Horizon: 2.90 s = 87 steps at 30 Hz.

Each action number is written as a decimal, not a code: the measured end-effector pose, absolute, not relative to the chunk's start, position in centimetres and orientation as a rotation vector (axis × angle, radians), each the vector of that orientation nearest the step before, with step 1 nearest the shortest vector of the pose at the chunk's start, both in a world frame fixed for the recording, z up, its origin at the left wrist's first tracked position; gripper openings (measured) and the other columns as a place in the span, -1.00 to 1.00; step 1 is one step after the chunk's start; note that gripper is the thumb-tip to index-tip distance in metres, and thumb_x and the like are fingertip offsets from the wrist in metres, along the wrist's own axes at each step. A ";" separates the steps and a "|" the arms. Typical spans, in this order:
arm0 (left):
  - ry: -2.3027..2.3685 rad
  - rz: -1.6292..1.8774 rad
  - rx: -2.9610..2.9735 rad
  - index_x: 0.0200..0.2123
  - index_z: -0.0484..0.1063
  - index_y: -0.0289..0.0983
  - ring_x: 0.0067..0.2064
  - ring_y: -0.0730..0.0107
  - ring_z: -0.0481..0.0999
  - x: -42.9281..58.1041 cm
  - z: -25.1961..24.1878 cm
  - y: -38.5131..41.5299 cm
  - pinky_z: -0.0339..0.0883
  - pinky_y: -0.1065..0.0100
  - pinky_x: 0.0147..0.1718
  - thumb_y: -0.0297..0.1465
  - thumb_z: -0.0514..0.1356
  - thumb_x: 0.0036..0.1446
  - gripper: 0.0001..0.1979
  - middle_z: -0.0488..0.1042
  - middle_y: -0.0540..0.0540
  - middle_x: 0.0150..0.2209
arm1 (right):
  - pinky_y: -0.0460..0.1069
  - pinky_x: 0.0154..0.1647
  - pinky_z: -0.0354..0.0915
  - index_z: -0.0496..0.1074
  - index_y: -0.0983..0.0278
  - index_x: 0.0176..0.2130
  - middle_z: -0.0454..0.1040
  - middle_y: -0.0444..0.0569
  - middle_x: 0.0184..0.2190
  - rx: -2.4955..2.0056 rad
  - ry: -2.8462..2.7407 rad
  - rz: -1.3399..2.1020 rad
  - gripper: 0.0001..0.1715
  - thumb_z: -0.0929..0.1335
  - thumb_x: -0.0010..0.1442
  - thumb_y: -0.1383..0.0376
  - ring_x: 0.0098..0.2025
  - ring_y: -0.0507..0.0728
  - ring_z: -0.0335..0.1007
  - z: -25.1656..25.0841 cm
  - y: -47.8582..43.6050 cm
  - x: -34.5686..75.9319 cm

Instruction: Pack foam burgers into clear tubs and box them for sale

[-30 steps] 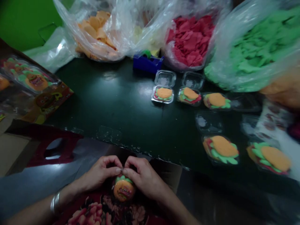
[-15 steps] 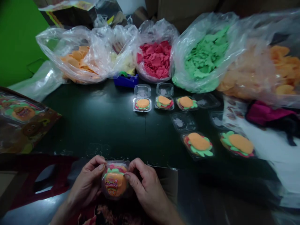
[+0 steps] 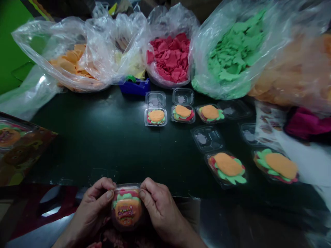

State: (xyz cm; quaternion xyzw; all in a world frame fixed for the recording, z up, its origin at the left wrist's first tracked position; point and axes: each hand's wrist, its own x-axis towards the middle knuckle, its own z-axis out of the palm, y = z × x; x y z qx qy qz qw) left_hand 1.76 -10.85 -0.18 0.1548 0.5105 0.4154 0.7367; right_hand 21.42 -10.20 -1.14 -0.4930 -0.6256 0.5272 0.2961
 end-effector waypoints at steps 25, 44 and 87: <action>1.306 0.885 0.898 -0.51 0.27 -0.28 -0.53 0.56 0.14 0.1 1.5 -5.3 0.09 0.53 -0.56 -0.13 0.24 0.05 -0.65 0.21 0.10 -0.58 | -0.08 -0.43 0.12 0.17 0.22 -0.48 0.24 -0.15 -0.51 -1.265 -1.749 1.510 -0.58 0.14 0.32 0.07 -0.44 0.06 0.19 -0.3 -7.5 20.0; 1.325 1.045 0.755 -0.56 0.27 -0.29 -0.58 0.61 0.13 1.5 0.5 -1.9 0.09 0.55 -0.61 -0.15 0.31 -0.04 -0.63 0.19 0.12 -0.61 | -0.09 -0.58 -0.04 0.05 0.21 -0.57 0.00 -0.24 -0.60 -1.215 -1.249 1.640 -0.49 0.22 0.23 -0.02 -0.55 -0.01 -0.10 -0.9 -3.8 17.6; 1.471 1.737 0.857 -0.46 0.33 -0.25 -0.45 0.55 0.35 3.5 -0.1 3.0 0.26 0.54 -0.43 -0.22 0.14 0.13 -0.77 0.36 0.09 -0.49 | -0.07 -0.48 0.07 0.12 0.19 -0.49 0.16 -0.22 -0.58 -1.249 -1.087 1.050 -0.62 0.15 0.27 0.06 -0.51 0.03 0.06 -2.8 1.3 13.0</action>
